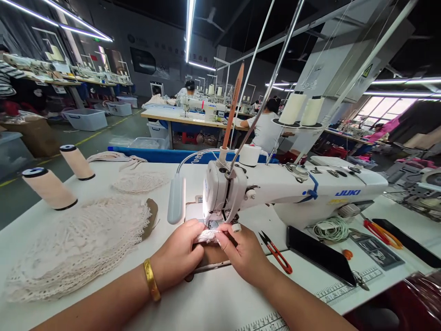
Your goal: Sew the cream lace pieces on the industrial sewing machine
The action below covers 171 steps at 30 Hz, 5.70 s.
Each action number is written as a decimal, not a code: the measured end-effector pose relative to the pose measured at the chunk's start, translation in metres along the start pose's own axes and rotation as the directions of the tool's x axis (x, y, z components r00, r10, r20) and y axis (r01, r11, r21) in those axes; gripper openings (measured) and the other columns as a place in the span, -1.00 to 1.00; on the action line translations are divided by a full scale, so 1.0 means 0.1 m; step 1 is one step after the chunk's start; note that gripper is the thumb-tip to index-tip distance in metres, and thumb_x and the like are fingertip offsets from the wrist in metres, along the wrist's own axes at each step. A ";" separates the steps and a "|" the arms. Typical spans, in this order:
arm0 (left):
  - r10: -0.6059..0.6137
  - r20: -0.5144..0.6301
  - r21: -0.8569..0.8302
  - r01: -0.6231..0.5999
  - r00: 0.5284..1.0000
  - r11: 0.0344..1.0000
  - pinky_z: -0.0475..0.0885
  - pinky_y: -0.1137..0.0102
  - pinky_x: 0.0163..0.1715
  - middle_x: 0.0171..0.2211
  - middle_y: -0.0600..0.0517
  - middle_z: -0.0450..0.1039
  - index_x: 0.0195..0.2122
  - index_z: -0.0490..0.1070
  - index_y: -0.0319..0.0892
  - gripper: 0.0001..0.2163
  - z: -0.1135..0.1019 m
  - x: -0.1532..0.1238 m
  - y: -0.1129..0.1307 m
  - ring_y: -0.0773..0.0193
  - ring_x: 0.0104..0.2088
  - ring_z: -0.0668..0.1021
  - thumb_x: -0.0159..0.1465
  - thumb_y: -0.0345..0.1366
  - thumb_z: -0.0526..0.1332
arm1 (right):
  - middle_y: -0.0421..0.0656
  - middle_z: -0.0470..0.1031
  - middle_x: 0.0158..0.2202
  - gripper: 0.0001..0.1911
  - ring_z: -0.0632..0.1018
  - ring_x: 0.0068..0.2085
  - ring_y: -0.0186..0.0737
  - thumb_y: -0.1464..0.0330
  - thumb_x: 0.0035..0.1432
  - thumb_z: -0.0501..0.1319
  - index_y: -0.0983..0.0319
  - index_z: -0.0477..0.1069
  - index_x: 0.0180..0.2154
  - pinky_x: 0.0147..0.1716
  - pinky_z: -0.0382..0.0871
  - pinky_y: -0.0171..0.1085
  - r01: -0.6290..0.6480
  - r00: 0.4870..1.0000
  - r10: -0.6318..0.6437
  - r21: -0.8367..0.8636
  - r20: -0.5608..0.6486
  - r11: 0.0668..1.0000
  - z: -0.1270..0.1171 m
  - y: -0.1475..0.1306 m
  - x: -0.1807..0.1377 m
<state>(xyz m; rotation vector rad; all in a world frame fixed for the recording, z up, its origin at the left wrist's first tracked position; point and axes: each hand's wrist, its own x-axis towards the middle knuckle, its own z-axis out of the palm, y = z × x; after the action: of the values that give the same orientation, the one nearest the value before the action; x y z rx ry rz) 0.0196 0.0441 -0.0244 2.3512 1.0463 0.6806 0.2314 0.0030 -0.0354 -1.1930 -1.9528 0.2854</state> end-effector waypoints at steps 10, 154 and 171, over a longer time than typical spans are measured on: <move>-0.066 0.035 -0.093 0.069 0.997 0.993 0.45 0.37 -0.31 -0.36 0.04 0.45 -0.46 0.37 -0.13 -0.84 -0.04 0.03 -0.02 0.21 -0.33 0.53 0.25 -0.35 0.09 | -0.14 0.62 -0.27 -0.69 0.61 -0.24 -0.17 0.25 0.56 0.05 0.15 0.54 -0.12 -0.19 0.50 -0.25 0.025 0.998 -0.027 -0.044 -0.049 0.999 0.00 -0.02 0.01; 0.353 0.069 0.203 -0.359 0.933 0.911 0.35 0.29 -0.25 -0.22 -0.03 0.53 -0.26 0.52 -0.14 -0.72 -0.19 -0.10 -0.20 0.14 -0.22 0.53 0.50 -0.45 0.05 | -0.10 0.59 -0.05 -0.75 0.48 -0.06 -0.10 0.57 0.27 0.16 0.17 0.48 -0.11 -0.08 0.39 -0.18 0.373 0.884 -0.306 -0.138 0.353 0.918 -0.14 0.06 0.00; 0.385 0.031 0.214 -0.382 0.922 0.899 0.43 0.25 -0.26 -0.30 0.00 0.56 -0.21 0.60 -0.11 -0.74 -0.01 -0.21 0.03 0.11 -0.28 0.52 0.47 -0.49 0.12 | -0.19 0.47 -0.35 -0.78 0.29 -0.26 -0.12 0.62 0.17 0.16 0.17 0.29 -0.34 -0.25 0.16 -0.21 0.342 0.899 -0.184 -0.371 0.398 0.864 -0.25 0.08 0.01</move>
<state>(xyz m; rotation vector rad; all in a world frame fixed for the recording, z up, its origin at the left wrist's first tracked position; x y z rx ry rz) 0.0082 0.0269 -0.0266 2.7866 0.6898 0.7522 0.2540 0.0031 -0.0231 -1.1756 -2.5649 -0.1037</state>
